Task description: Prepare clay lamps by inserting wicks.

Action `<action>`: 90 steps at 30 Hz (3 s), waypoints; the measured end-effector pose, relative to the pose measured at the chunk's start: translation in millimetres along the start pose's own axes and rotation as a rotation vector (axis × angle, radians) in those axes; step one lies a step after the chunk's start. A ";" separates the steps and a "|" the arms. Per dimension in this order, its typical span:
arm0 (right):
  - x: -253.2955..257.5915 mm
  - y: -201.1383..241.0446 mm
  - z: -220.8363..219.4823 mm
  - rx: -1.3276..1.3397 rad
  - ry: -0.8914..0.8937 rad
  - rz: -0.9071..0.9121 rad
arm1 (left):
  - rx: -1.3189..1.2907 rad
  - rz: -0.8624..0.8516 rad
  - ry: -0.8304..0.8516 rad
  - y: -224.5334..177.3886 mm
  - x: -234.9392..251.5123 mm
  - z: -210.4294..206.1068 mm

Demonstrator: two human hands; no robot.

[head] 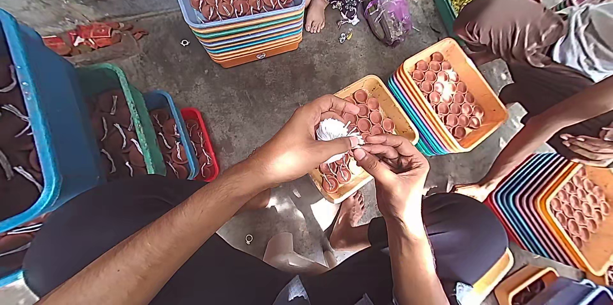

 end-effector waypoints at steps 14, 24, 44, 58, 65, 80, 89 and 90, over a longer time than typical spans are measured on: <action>3.4 -6.3 5.3 0.332 0.122 -0.321 | -0.075 0.072 0.042 -0.5 -2.5 -1.6; 3.0 -6.4 6.9 0.363 0.121 -0.392 | -0.086 0.058 0.066 0.7 -0.6 -1.5; 9.7 1.6 22.0 0.264 0.109 -0.278 | -0.114 0.110 0.130 -1.7 -1.0 0.8; 29.1 -98.7 94.0 -0.697 -0.067 -0.306 | -0.034 0.223 -0.151 -5.1 -19.9 10.3; 29.6 -123.0 100.2 -1.250 0.085 -0.355 | -0.056 0.194 -0.096 -11.4 -8.8 20.3; 19.0 -158.2 102.4 -1.381 0.328 -0.443 | -0.020 0.155 -0.097 -14.3 -16.5 24.9; 36.0 -183.3 111.1 -1.268 0.388 -0.416 | -0.018 0.178 -0.095 -12.4 -12.2 21.7; 45.6 -192.9 113.7 -1.301 0.398 -0.453 | -0.017 0.180 -0.092 -11.9 -11.4 21.4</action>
Point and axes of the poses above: each hand's wrist, its own x-axis towards the middle knuckle, its own z-axis out of the back of the hand, y = z × x, the point moved 2 cm from there along x, towards the middle knuckle, and after that the axes turned 5 degrees about -y, right-handed, at the moved point
